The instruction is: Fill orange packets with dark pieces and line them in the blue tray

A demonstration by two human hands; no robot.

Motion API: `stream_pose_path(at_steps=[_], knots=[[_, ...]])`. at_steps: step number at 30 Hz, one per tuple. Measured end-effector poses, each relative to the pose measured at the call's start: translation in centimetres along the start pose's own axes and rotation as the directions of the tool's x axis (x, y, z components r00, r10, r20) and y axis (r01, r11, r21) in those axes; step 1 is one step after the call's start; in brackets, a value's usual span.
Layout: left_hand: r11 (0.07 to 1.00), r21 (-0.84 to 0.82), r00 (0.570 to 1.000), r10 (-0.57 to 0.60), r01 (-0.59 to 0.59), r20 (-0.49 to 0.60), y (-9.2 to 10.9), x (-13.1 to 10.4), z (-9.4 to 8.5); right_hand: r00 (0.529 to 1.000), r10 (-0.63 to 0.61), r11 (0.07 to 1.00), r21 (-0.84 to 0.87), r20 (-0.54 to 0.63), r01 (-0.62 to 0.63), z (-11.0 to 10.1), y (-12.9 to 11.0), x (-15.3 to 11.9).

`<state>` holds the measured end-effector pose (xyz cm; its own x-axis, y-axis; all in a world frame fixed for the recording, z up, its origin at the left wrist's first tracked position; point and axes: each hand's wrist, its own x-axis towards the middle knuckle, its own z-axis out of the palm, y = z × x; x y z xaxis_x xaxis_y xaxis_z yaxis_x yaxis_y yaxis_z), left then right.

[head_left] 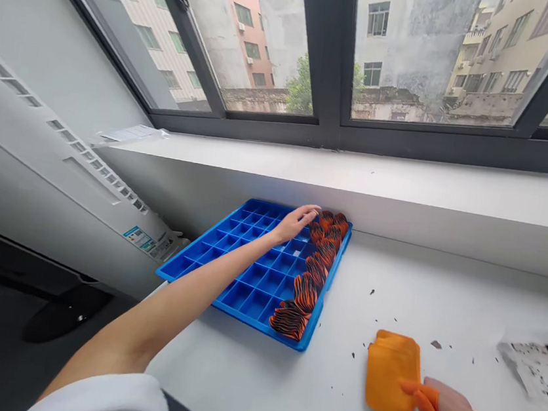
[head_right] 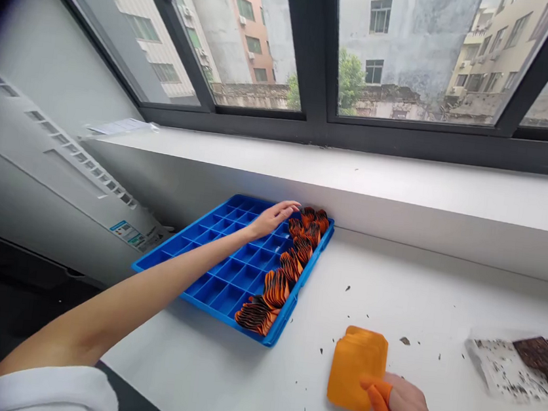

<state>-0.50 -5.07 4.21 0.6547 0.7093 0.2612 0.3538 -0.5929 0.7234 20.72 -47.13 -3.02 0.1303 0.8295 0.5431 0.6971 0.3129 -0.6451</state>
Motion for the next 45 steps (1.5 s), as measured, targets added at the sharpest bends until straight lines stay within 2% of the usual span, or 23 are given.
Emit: stream_pose_path(at_steps=[2, 3, 5, 7, 8, 9, 10, 12, 13, 15, 17, 19, 22, 25, 32, 36, 39, 45], knots=[[0.999, -0.014, 0.993, 0.048, -0.05, -0.104, 1.3, -1.5, -1.1, 0.995, 0.098, 0.995, 0.003, -0.017, -0.098, -1.2, -0.4, 0.8], [0.99, 0.017, 0.967, 0.138, -0.138, -0.214, 2.4, -2.7, -1.6, 0.99, 0.135, 0.991, 0.0, -0.037, -0.135, -1.6, -0.4, 1.0], [0.945, 0.106, 0.873, 0.326, -0.309, -0.364, 5.1, -5.9, -1.8, 0.976, 0.208, 0.977, -0.024, -0.071, -0.21, -2.0, -0.2, 1.1], [0.874, 0.15, 0.766, 0.479, -0.463, -0.427, 8.4, -10.3, -0.6, 0.968, 0.242, 0.968, -0.054, -0.071, -0.246, -1.9, 0.1, 0.9], [0.824, 0.16, 0.733, 0.56, -0.544, -0.386, 10.0, -12.6, 0.6, 0.968, 0.244, 0.966, -0.072, -0.053, -0.248, -1.8, 0.2, 0.9], [0.778, 0.146, 0.725, 0.624, -0.611, -0.291, 11.4, -14.9, 2.1, 0.971, 0.237, 0.967, -0.089, -0.025, -0.239, -1.6, 0.2, 0.8], [0.733, 0.127, 0.719, 0.68, -0.668, -0.145, 12.5, -17.0, 4.0, 0.975, 0.222, 0.97, -0.105, 0.012, -0.219, -1.4, 0.2, 0.7], [0.71, 0.074, 0.709, 0.678, -0.7, 0.194, 13.6, -19.9, 8.0, 0.979, 0.179, 0.978, -0.127, 0.102, -0.166, -1.1, 0.1, 0.7], [0.743, 0.077, 0.721, 0.613, -0.665, 0.323, 13.7, -20.7, 10.0, 0.977, 0.159, 0.981, -0.133, 0.143, -0.14, -0.9, 0.1, 0.6], [0.817, 0.107, 0.755, 0.462, -0.566, 0.466, 13.2, -20.9, 13.5, 0.969, 0.14, 0.983, -0.149, 0.203, -0.111, -0.8, 0.2, 0.4], [0.862, 0.122, 0.767, 0.363, -0.492, 0.53, 12.3, -20.0, 16.1, 0.96, 0.161, 0.977, -0.178, 0.229, -0.122, -0.9, 0.5, 0.2], [0.879, 0.111, 0.761, 0.332, -0.464, 0.557, 11.5, -18.9, 17.8, 0.95, 0.209, 0.964, -0.214, 0.233, -0.159, -1.0, 1.0, 0.0], [0.891, 0.091, 0.77, 0.328, -0.444, 0.547, 11.2, -18.0, 19.1, 0.937, 0.267, 0.944, -0.256, 0.224, -0.207, -1.1, 1.7, -0.2], [0.9, 0.069, 0.782, 0.334, -0.43, 0.527, 11.3, -17.7, 19.5, 0.931, 0.295, 0.932, -0.279, 0.216, -0.231, -1.0, 2.0, -0.2], [0.88, -0.042, 0.749, 0.427, -0.473, 0.507, 10.7, -15.8, 20.0, 0.922, 0.344, 0.92, -0.26, 0.179, -0.293, -1.2, 1.8, 0.1], [0.846, -0.082, 0.738, 0.503, -0.527, 0.449, 10.6, -15.7, 20.3, 0.919, 0.364, 0.92, -0.209, 0.149, -0.331, -2.1, 1.8, 0.6], [0.835, -0.099, 0.727, 0.525, -0.542, 0.443, 10.6, -15.9, 19.9, 0.918, 0.373, 0.921, -0.172, 0.135, -0.349, -2.5, 1.5, 0.9], [0.878, -0.18, 0.774, 0.477, -0.445, 0.416, 11.1, -15.6, 18.5, 0.932, 0.343, 0.932, -0.166, 0.119, -0.322, -1.7, 0.8, 0.7]])
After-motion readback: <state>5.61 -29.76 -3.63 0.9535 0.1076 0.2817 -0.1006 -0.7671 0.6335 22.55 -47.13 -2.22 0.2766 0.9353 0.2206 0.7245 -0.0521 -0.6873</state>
